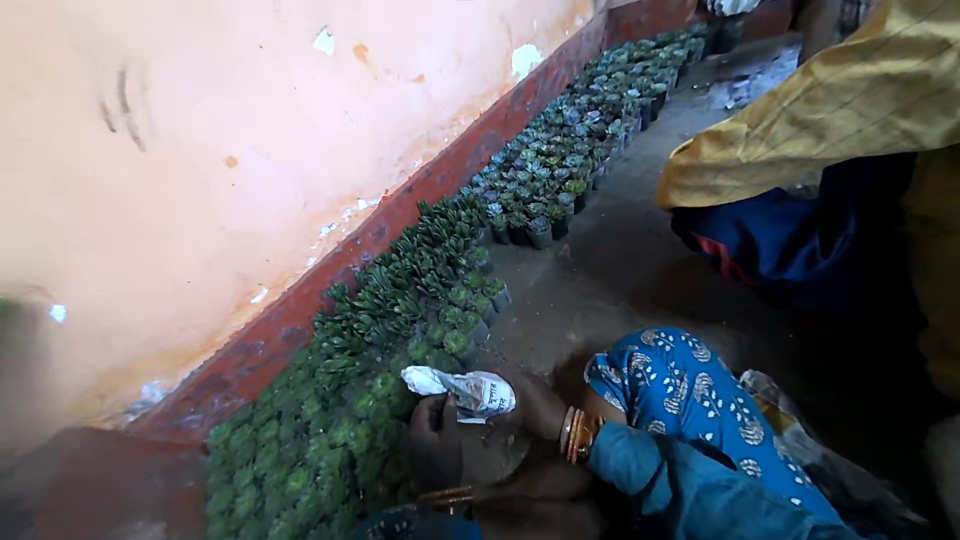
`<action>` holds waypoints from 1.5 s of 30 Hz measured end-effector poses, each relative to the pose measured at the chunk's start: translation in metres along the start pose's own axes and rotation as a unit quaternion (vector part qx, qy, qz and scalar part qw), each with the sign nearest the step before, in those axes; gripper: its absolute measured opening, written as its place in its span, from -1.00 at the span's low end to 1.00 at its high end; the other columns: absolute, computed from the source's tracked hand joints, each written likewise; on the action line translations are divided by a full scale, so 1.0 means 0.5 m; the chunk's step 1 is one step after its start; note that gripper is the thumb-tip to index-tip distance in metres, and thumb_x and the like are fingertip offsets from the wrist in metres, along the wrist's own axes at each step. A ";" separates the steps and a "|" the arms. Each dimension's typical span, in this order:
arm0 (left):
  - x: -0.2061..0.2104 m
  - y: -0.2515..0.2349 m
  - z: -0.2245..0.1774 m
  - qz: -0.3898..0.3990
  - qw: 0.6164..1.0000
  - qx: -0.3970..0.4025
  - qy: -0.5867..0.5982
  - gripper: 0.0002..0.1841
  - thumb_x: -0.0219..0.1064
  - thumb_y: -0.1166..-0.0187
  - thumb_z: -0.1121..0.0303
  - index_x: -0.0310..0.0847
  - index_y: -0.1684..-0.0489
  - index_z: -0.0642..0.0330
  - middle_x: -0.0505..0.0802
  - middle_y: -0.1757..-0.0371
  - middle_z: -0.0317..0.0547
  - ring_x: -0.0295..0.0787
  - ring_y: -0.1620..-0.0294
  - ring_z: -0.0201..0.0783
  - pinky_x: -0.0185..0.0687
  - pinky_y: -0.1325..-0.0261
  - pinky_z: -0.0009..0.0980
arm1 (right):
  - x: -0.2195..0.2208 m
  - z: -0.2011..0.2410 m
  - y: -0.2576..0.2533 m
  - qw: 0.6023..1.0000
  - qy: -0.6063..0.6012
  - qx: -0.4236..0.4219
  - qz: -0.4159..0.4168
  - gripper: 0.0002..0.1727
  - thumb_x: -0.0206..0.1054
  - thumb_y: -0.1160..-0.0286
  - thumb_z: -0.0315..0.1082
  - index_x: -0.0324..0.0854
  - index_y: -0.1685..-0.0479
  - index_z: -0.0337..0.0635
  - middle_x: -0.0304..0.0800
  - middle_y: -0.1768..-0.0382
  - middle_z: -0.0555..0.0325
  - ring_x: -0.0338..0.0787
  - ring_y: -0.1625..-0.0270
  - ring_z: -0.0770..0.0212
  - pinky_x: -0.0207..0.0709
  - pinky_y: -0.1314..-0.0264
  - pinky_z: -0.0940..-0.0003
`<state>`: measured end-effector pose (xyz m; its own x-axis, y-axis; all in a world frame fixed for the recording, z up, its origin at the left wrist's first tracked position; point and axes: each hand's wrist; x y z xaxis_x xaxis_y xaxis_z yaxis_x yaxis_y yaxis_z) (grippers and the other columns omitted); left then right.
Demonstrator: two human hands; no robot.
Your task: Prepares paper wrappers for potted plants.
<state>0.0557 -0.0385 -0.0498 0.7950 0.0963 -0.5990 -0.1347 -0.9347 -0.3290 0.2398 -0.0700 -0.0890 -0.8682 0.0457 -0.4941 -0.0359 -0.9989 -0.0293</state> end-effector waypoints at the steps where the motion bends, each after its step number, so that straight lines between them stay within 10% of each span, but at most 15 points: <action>1: -0.007 -0.003 0.001 0.014 1.000 -0.018 0.012 -0.81 0.38 -0.58 0.37 0.79 0.10 0.34 0.88 0.22 -0.02 0.82 0.22 -0.29 0.74 -0.01 -0.28 | -0.003 0.000 0.000 1.000 0.011 -0.003 0.003 -0.14 0.67 -0.22 -0.08 0.46 -0.61 -0.10 0.61 -0.49 -0.07 0.60 -0.53 0.00 0.42 -0.63 -0.01; 5: -0.012 -0.002 0.015 -0.006 0.976 -0.031 0.213 -0.83 0.16 -0.60 0.52 0.62 0.13 0.47 0.76 0.26 -0.14 0.71 0.22 -0.48 0.69 0.00 -0.49 | -0.012 0.001 -0.003 0.999 -0.046 0.002 -0.018 -0.08 0.71 -0.17 -0.06 0.44 -0.62 -0.17 0.65 -0.46 -0.09 0.63 -0.51 0.04 0.40 -0.66 0.07; 10: -0.024 -0.001 -0.021 -0.059 0.859 -0.144 0.488 -0.58 -0.21 -0.89 0.35 0.12 -0.61 0.34 0.70 -0.27 -0.08 0.72 -0.24 -0.35 0.67 -0.35 -0.25 | -0.001 -0.009 0.000 0.975 -0.221 0.009 0.007 0.00 0.77 0.00 -0.10 0.40 -0.61 -0.19 0.69 -0.37 -0.03 0.69 -0.40 0.23 0.52 -0.55 0.23; 17: -0.029 -0.021 0.016 -0.176 0.934 -0.251 0.182 -0.59 -0.04 -0.88 0.35 0.40 -0.42 0.58 0.67 -0.23 0.45 0.66 -0.14 0.03 0.57 -0.28 -0.07 | 0.015 0.017 0.028 0.929 -0.350 0.035 0.113 -0.08 0.67 -0.09 -0.35 0.34 -0.60 -0.26 0.69 -0.31 0.05 0.73 -0.28 0.37 0.60 -0.42 0.38; 22: -0.029 -0.010 0.004 -0.005 0.939 -0.197 0.283 -0.43 -0.30 -0.92 0.15 0.05 -0.70 0.42 0.60 -0.43 0.26 0.73 -0.15 -0.10 0.67 -0.16 -0.18 | 0.015 0.015 0.026 0.856 -0.504 0.113 0.002 -0.28 0.47 -0.43 -0.26 0.26 -0.56 -0.29 0.75 -0.09 0.07 0.82 -0.04 0.29 0.74 -0.14 0.34; 26: 0.032 0.028 -0.019 0.149 0.955 -0.101 0.238 -0.36 0.11 -0.74 0.25 0.07 -0.71 0.50 0.64 -0.42 0.34 0.72 -0.32 -0.04 0.70 -0.33 -0.15 | -0.001 0.007 0.016 0.834 -0.539 0.121 -0.023 -0.44 0.34 -0.61 -0.20 0.32 -0.48 -0.27 0.79 0.01 0.08 0.84 0.01 0.28 0.74 -0.12 0.33; 31: 0.052 0.025 -0.023 0.123 0.980 -0.146 0.055 -0.63 0.16 -0.79 0.30 0.64 -0.29 0.44 0.85 -0.06 0.22 0.81 -0.13 -0.04 0.63 -0.32 -0.02 | 0.028 0.011 0.018 0.857 -0.495 0.142 0.009 -0.29 0.31 -0.66 -0.03 0.19 -0.67 -0.19 0.74 -0.20 -0.01 0.81 -0.15 0.23 0.71 -0.25 0.27; 36: 0.021 0.018 -0.042 0.071 0.984 -0.153 -0.049 -0.64 0.08 -0.83 0.34 0.68 -0.26 0.45 0.86 -0.05 0.31 0.80 -0.18 0.13 0.54 -0.38 0.10 | 0.031 -0.007 0.000 0.864 -0.455 0.216 -0.013 -0.32 0.07 -0.78 0.16 0.23 -0.68 -0.11 0.67 -0.21 -0.10 0.75 -0.13 0.11 0.66 -0.13 0.17; 40: 0.020 0.021 -0.052 0.116 0.984 -0.117 -0.069 -0.63 0.10 -0.80 0.34 0.65 -0.38 0.34 0.87 -0.09 0.25 0.82 -0.19 0.11 0.57 -0.37 0.12 | 0.024 -0.007 0.003 0.854 -0.468 0.225 0.006 -0.20 0.39 -0.60 0.04 0.14 -0.71 -0.12 0.72 -0.21 -0.12 0.84 -0.10 0.05 0.78 -0.05 0.12; 45: 0.027 0.018 -0.022 0.068 0.975 -0.135 0.161 -0.66 0.06 -0.79 0.47 0.57 -0.33 0.53 0.83 -0.07 0.18 0.79 -0.04 -0.31 0.68 -0.23 -0.35 | 0.035 -0.009 0.001 0.840 -0.504 0.197 -0.038 -0.18 0.57 -0.41 -0.17 0.21 -0.61 -0.20 0.78 -0.08 -0.10 0.88 -0.02 0.09 0.80 -0.04 0.17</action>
<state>0.0716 -0.0494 -0.0527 0.9307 -0.1066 -0.3499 -0.1254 -0.9916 -0.0314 0.2270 -0.0696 -0.1017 -0.8268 0.2781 0.4890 -0.0990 -0.9276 0.3602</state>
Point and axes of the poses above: each hand's wrist, its own y-axis away from the middle knuckle, its own x-axis out of the palm, z = x × y
